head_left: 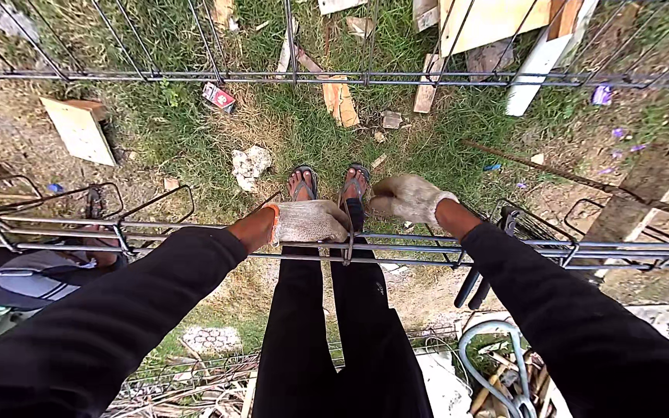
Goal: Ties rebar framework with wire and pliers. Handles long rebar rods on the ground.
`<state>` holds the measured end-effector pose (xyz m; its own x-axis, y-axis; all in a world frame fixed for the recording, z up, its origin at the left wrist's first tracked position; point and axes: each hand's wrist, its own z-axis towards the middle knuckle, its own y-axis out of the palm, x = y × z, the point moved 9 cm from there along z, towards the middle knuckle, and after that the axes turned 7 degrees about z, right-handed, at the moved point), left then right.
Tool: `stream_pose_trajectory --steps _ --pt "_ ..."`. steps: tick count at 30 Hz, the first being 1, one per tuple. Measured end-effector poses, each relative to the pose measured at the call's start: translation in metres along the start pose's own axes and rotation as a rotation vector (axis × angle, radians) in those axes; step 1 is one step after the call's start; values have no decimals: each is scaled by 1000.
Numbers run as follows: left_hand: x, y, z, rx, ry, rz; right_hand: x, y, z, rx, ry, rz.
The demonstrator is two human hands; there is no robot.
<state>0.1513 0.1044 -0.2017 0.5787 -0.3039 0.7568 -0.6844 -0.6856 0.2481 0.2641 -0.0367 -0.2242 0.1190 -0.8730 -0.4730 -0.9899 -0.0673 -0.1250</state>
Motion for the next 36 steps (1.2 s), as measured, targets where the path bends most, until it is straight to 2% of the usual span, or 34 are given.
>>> stream_pose_trajectory --steps 1,2,3,4,5,6,7,8,9,10,11,12,13,18,21,26,29,34,36 --pt "-13 2 3 -32 106 20 1 -6 -4 40 -8 2" --pt "-17 2 3 -65 32 61 1 -11 -9 81 -15 9" --pt "-16 -1 0 -81 -212 105 -1 -16 -14 115 -16 21" --pt "-31 -2 -3 -65 -368 137 -3 -20 -20 144 -13 35" --pt "-65 -1 -8 -17 -288 120 -6 -24 -26 175 -16 53" --pt "-107 1 -13 69 117 7 -10 -26 -33 218 -29 71" --pt "-134 2 -18 114 320 -78 -14 -29 -39 275 -48 91" --pt "-130 1 -19 122 336 -70 -18 -32 -46 331 -63 116" --pt "-96 -4 -17 104 201 28 -22 -34 -52 377 -71 137" --pt "-43 -7 -14 13 -215 175 -25 -35 -59 415 -69 160" --pt "2 -8 -12 -44 -329 273 -27 -34 -65 444 -66 180" --pt "30 -7 -13 -63 -301 372 -29 -33 -70 462 -61 181" --pt "41 -5 -14 -60 -249 458 -32 -30 -75 472 -60 168" --pt "46 -1 -24 78 -73 694 -72 -6 -102 406 -220 163" --pt "53 6 -28 150 -36 845 -78 10 -99 376 -254 114" --pt "61 9 -34 254 -104 954 -69 16 -85 512 -285 152" --pt "70 12 -38 377 -92 1110 -68 16 -78 527 -250 147" --pt "102 22 -36 530 71 1197 -63 19 -63 448 -76 112" --pt "111 25 -32 490 2 1180 -65 21 -63 431 -92 112"
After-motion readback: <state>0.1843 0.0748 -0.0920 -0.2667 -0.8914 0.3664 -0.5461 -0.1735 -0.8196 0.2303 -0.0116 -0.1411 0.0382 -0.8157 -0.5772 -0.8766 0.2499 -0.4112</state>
